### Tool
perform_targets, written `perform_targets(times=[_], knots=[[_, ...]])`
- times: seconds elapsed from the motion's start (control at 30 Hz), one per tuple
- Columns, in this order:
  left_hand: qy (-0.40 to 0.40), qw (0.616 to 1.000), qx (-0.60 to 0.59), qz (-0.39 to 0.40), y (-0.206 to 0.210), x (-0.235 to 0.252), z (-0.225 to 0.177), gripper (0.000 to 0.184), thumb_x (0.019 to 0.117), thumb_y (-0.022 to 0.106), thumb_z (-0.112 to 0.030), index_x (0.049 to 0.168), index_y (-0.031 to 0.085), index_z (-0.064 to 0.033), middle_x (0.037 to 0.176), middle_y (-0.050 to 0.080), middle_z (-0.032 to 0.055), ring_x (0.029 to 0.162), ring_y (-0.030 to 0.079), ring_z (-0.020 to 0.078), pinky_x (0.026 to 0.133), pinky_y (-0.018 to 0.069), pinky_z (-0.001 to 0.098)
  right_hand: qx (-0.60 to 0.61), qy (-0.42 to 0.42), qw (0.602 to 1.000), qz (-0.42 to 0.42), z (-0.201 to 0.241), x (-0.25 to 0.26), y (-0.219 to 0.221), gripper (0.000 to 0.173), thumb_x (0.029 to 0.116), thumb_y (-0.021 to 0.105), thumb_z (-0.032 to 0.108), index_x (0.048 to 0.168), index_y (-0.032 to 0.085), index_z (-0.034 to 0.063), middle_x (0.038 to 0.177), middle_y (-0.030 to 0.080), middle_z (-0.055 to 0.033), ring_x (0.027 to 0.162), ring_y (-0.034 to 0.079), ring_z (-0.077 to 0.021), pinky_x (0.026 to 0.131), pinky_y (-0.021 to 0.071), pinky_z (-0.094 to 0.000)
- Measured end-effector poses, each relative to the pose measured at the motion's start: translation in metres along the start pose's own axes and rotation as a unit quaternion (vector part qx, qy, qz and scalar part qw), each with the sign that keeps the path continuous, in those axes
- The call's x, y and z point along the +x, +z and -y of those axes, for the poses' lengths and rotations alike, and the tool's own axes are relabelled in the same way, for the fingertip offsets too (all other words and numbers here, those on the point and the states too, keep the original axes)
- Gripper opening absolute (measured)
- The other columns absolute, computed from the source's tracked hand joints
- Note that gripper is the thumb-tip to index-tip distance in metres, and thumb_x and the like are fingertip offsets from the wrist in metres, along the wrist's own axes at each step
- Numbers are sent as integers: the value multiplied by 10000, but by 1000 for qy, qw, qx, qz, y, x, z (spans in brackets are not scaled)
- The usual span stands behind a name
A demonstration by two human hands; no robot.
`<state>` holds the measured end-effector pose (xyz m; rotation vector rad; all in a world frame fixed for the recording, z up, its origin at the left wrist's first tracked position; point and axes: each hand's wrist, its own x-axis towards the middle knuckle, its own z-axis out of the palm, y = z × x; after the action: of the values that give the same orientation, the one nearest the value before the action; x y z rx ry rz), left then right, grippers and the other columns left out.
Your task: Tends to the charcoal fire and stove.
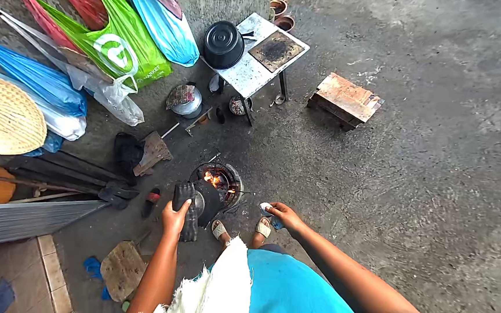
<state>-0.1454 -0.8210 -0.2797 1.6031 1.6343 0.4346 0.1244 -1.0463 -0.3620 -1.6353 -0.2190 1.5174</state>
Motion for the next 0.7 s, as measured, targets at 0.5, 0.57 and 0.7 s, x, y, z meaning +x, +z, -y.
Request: perform_targets(times=[0.5, 0.57, 0.7], knots=[[-90, 987, 34, -127, -109, -46, 102, 390, 889, 815, -213, 1098, 671, 83, 982, 700, 214, 915, 675, 245, 885, 532, 460, -377, -45, 924, 34, 42, 125, 103, 561, 930, 757, 274, 1417, 582, 56, 1280, 652, -234, 1188, 627, -385, 1054, 471, -566], [-104, 985, 32, -134, -120, -47, 113, 392, 891, 815, -216, 1096, 668, 84, 979, 699, 210, 913, 671, 240, 883, 532, 454, -410, -40, 911, 23, 43, 134, 118, 568, 933, 744, 284, 1434, 574, 76, 1335, 628, -235, 1232, 608, -393, 1067, 460, -579], [-134, 981, 29, -139, -136, -47, 134, 395, 886, 821, -212, 1094, 668, 86, 983, 695, 217, 914, 663, 245, 887, 522, 459, -485, -33, 873, 32, 31, 146, 150, 540, 920, 731, 268, 1415, 588, 107, 1437, 571, -200, 1295, 581, -379, 1068, 468, -590]])
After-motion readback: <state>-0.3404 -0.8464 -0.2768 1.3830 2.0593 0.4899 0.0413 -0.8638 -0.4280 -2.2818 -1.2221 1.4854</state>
